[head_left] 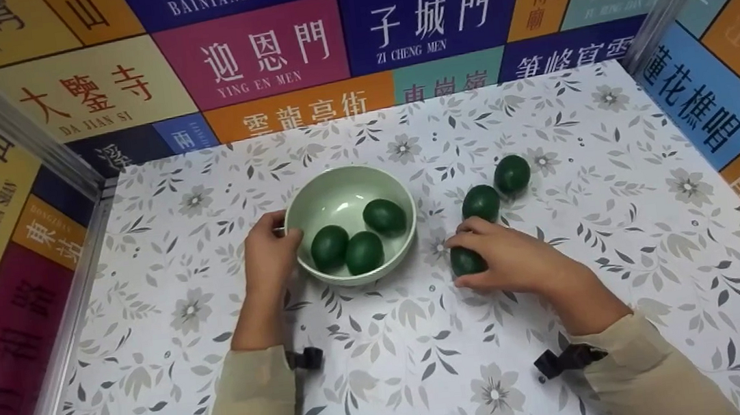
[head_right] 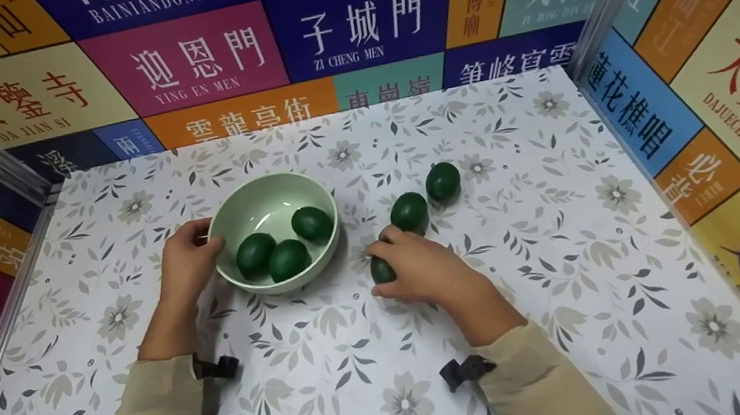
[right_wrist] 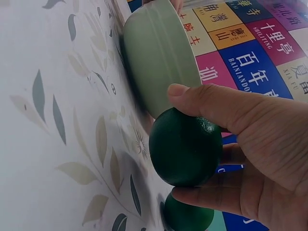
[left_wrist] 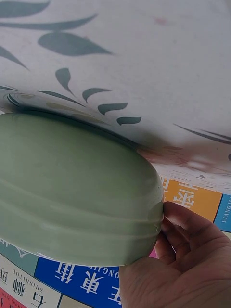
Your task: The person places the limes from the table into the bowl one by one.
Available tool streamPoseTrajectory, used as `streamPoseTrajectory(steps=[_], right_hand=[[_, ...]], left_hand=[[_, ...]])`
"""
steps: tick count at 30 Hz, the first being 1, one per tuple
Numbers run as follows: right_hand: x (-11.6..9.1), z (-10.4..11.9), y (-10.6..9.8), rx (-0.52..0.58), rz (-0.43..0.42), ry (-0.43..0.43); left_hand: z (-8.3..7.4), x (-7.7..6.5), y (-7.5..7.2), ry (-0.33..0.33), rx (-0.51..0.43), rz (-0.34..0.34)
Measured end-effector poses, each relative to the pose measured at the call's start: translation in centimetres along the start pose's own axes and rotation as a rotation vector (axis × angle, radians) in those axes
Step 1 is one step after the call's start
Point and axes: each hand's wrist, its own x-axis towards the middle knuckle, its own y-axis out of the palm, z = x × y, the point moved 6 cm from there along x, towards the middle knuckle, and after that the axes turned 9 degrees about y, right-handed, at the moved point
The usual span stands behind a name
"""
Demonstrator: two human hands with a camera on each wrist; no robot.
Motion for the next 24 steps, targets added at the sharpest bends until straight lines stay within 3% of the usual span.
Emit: streamPoseTrajectory(steps=[24], right_hand=[[0.5, 2.8, -1.6, -0.041, -0.019, -0.070]], left_hand=[[0.1, 0.1, -0.1, 0.013, 0.003, 0.003]])
